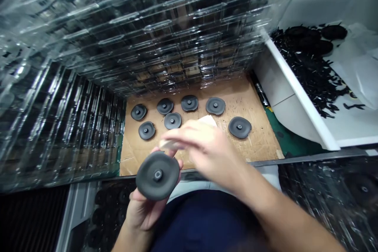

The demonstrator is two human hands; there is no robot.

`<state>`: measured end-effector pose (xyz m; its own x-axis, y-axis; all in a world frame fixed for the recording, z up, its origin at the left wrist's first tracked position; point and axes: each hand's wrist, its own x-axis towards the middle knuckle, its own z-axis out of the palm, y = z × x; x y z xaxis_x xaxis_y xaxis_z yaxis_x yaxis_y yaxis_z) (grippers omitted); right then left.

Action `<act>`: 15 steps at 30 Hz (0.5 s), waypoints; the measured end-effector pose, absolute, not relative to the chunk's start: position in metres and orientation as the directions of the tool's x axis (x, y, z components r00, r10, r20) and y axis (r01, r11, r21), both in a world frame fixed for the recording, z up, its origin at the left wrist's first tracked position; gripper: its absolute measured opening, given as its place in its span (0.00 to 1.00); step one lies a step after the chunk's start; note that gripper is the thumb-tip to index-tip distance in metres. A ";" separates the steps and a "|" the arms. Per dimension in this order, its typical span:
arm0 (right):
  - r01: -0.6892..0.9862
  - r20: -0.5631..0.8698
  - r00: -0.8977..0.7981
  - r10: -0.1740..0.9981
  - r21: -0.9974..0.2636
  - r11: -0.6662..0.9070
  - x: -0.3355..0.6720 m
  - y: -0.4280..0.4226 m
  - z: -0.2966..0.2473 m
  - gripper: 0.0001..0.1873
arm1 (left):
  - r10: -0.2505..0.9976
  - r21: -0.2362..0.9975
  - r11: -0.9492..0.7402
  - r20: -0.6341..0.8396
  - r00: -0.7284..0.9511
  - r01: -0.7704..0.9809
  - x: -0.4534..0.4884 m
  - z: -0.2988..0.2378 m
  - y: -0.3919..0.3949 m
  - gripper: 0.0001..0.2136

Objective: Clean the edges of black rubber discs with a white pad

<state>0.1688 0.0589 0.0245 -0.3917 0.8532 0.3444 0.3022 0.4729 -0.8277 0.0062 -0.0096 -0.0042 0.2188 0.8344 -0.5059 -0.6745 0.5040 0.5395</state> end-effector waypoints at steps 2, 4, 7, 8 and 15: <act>0.391 0.190 -0.290 0.938 -0.871 0.297 0.178 0.059 0.002 0.11 | 0.851 0.513 0.462 -0.487 0.197 -0.724 0.003 0.000 -0.010 0.29; 0.460 0.075 -0.277 0.958 -0.865 0.200 0.182 0.050 -0.024 0.11 | 0.852 0.489 0.444 -0.490 0.185 -0.751 0.001 0.004 -0.010 0.27; 0.510 -0.001 -0.342 0.940 -0.840 0.185 0.180 0.031 -0.059 0.12 | 0.845 0.474 0.444 -0.504 0.179 -0.760 -0.001 0.004 -0.008 0.27; 0.515 -0.003 -0.354 0.935 -0.835 0.192 0.178 0.027 -0.065 0.12 | 0.841 0.469 0.448 -0.509 0.181 -0.761 -0.001 0.003 -0.007 0.27; 0.495 0.128 -0.173 0.977 -0.846 0.199 0.168 0.035 -0.003 0.13 | 0.829 0.482 0.469 -0.528 0.182 -0.740 0.007 -0.003 -0.004 0.28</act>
